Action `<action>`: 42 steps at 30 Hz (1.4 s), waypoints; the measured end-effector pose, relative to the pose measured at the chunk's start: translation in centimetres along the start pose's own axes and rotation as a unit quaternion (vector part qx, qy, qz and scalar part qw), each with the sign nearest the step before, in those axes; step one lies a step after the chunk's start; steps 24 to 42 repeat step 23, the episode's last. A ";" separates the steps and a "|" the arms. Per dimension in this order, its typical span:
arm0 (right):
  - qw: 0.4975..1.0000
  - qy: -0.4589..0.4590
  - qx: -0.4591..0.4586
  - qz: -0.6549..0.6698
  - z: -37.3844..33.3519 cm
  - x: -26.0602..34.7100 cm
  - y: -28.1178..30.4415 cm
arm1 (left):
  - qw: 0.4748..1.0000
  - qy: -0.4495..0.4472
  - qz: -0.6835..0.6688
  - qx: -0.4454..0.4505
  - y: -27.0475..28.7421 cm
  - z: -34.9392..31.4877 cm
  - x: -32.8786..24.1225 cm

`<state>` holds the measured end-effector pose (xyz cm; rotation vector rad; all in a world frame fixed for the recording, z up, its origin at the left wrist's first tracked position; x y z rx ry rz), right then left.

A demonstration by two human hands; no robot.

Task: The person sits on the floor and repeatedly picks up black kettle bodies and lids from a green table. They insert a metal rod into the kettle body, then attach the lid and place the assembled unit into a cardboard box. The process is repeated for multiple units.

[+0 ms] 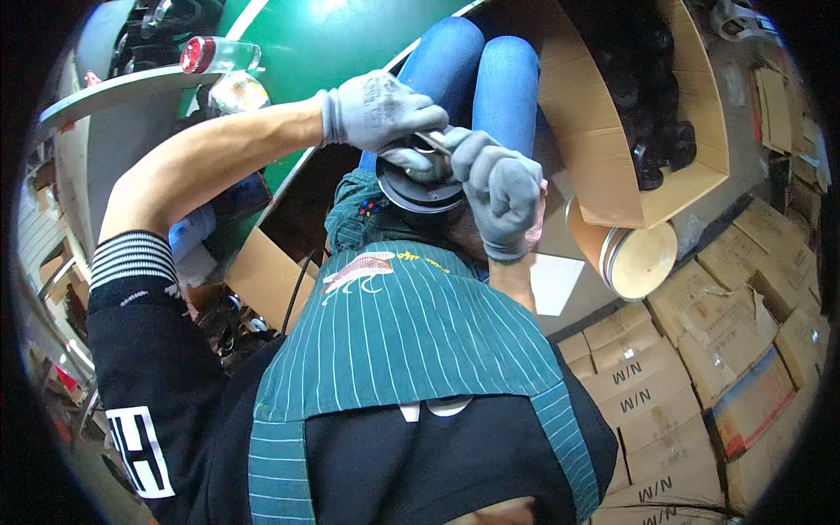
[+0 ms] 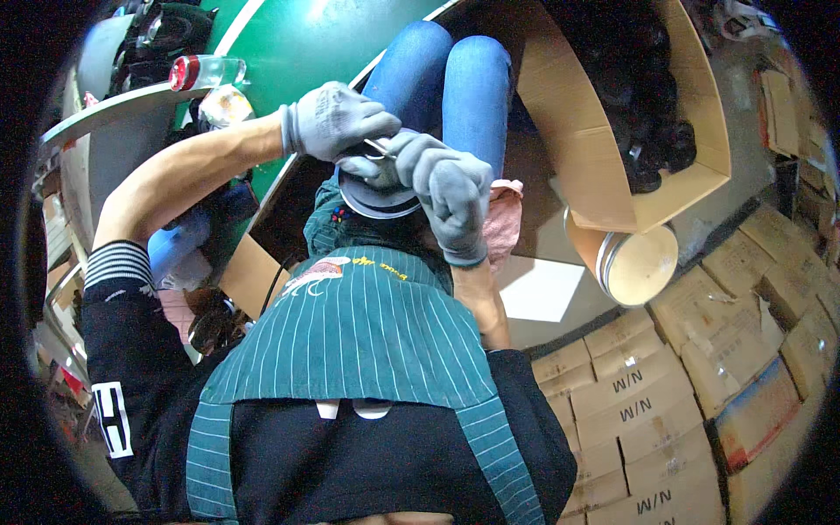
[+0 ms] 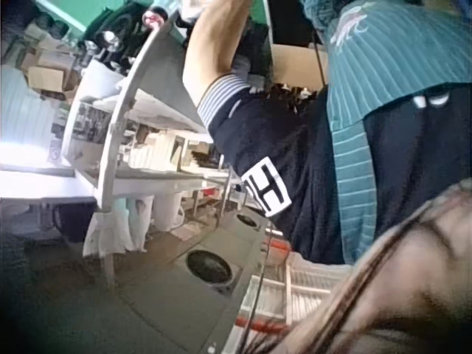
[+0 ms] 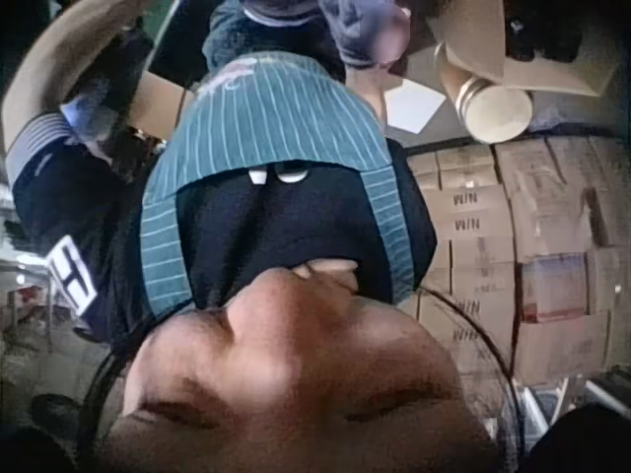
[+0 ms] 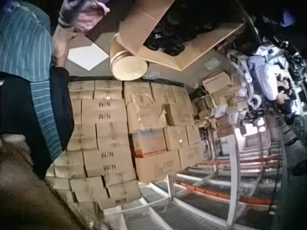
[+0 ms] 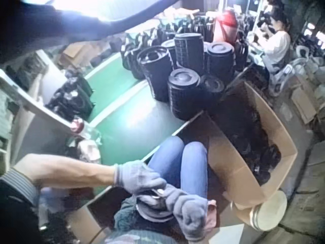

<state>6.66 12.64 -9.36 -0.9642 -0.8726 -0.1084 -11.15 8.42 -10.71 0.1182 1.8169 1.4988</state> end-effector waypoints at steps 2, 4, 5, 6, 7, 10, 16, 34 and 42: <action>0.991 0.001 -0.016 -0.131 -0.7 1.6 -1.3 | 0.998 -0.055 0.007 0.003 0.0 1.3 0.6; 0.980 0.041 -0.029 -0.191 -1.4 2.1 -1.9 | 0.993 -0.117 0.003 -0.016 -0.5 2.4 1.1; 0.977 0.068 -0.043 -0.199 -1.5 2.2 -2.3 | 0.984 -0.168 -0.002 -0.053 -0.6 3.2 1.4; 0.973 0.094 -0.054 -0.206 -1.6 2.4 -2.5 | 0.987 -0.151 0.025 -0.047 -1.7 4.1 1.6; 0.975 0.092 -0.037 -0.200 -1.7 2.4 -2.3 | 0.986 -0.156 0.026 -0.057 -1.5 4.4 1.7; 0.975 0.071 -0.005 -0.210 -1.1 2.2 -2.7 | 0.989 -0.131 0.020 -0.065 -0.8 3.2 1.7; 0.899 -0.088 0.266 -0.336 1.5 3.9 -3.5 | 0.967 0.007 -0.155 -0.200 1.9 -0.2 0.8; 0.921 -0.187 0.090 -0.330 3.0 2.8 0.2 | 0.972 0.058 -0.133 -0.185 3.3 -0.1 1.3; 0.921 -0.187 0.090 -0.330 3.0 2.8 0.2 | 0.972 0.058 -0.133 -0.185 3.3 -0.1 1.3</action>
Point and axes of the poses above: each hand's wrist, its own z-axis towards the middle knuckle, its own y-axis out of the back of the hand, x = y × z, the point moved 6 cm from there along z, towards the middle knuckle, and after that the axes turned 3 degrees about z, right-handed, at the moved point
